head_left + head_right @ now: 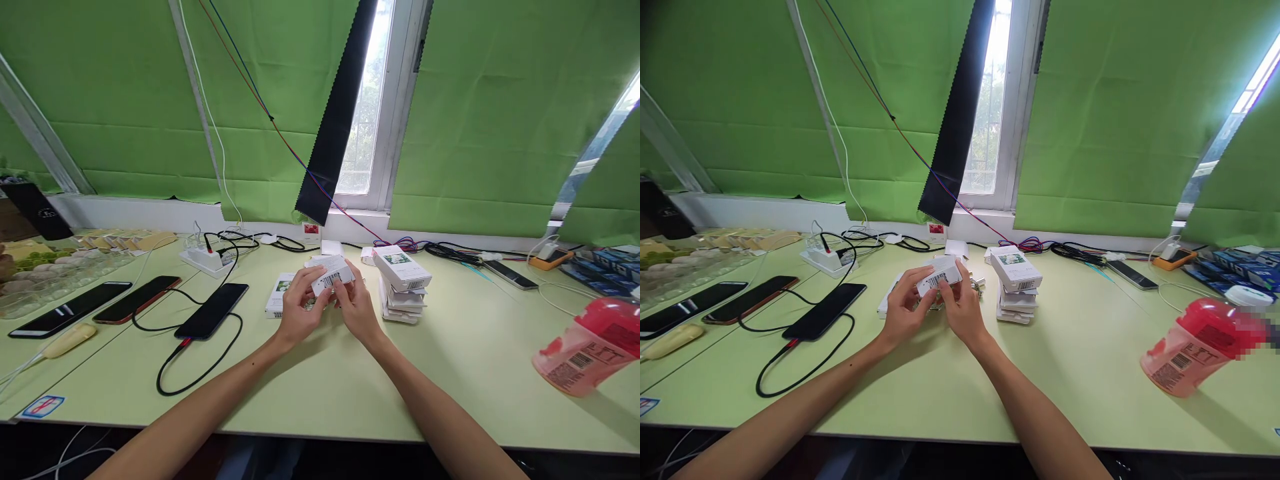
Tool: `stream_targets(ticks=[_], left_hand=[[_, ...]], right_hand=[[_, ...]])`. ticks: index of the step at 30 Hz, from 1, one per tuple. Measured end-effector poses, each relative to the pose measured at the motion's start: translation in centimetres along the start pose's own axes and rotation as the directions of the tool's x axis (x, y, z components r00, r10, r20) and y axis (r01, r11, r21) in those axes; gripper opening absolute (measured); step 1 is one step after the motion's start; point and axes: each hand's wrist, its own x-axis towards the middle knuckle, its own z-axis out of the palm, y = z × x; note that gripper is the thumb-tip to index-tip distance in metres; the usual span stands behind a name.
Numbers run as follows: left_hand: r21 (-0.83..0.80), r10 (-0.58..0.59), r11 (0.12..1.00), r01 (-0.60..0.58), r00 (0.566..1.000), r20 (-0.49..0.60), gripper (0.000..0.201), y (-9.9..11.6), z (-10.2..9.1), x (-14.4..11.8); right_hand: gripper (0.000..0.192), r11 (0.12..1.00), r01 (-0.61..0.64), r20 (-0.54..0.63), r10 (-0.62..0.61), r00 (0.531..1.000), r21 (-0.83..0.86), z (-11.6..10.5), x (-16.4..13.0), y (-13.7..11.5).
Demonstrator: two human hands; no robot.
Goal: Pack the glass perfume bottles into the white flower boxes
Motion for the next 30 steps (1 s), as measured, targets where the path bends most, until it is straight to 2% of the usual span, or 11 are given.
stream_targets(ticks=[9, 18, 24, 30], left_hand=[[0.046, 0.006, 0.999, -0.006, 1.000, -0.020, 0.032, 0.13, 0.10, 0.06], [0.066, -0.010, 0.998, 0.011, 1.000, -0.006, 0.030, 0.38, 0.20, 0.18], [0.000, 0.005, 1.000, -0.005, 0.999, 0.046, 0.031, 0.19, -0.10, 0.09], [-0.036, -0.022, 0.999, 0.024, 0.999, 0.044, 0.031, 0.24, -0.08, 0.08]], right_hand=[[0.058, 1.000, -0.026, -0.005, 0.026, 1.000, 0.016, 0.01, -0.04, 0.00], [0.063, 0.984, -0.086, 0.031, 0.082, 0.996, 0.154, 0.44, -0.10, 0.36], [0.061, 0.971, -0.073, 0.029, 0.068, 0.997, 0.229, 0.50, 0.12, 0.17], [0.060, 0.965, -0.100, 0.044, 0.092, 0.995, 0.244, 0.49, 0.24, -0.01]])
